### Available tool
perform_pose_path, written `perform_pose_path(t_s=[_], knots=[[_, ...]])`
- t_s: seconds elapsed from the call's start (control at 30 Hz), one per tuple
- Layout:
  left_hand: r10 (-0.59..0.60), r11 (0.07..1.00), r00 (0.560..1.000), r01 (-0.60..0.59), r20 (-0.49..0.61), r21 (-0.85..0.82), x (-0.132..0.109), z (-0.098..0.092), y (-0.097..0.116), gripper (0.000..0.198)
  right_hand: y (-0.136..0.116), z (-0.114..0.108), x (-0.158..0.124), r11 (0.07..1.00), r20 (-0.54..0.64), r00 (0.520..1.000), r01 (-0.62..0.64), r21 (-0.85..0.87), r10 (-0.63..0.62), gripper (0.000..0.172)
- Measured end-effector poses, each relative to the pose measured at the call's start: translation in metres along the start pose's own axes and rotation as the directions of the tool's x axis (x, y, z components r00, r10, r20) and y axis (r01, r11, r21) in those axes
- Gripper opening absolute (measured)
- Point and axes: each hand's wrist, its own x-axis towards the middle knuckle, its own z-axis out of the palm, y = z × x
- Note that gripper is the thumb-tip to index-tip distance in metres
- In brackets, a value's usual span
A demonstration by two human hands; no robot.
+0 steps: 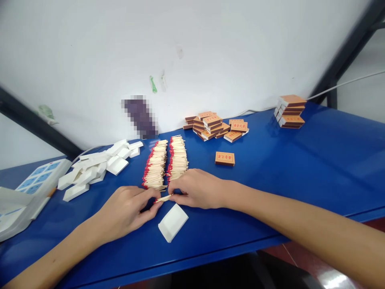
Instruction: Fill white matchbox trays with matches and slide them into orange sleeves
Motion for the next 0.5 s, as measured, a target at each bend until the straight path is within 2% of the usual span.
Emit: perform_pose_path(t_s=[0.3,0.5], knots=[[-0.016,0.996,0.995,0.007,0.101,0.092,-0.0007,-0.0030,0.0007,0.023,-0.0028,-0.0014,0.0011,0.998,0.024,0.998,-0.050,-0.033,0.050,0.008],[0.008,0.992,0.995,-0.021,0.101,0.128,-0.0008,-0.0018,0.0019,0.026,-0.0033,-0.0017,0.0003,0.998,0.026,0.999,-0.036,-0.044,0.037,0.008]])
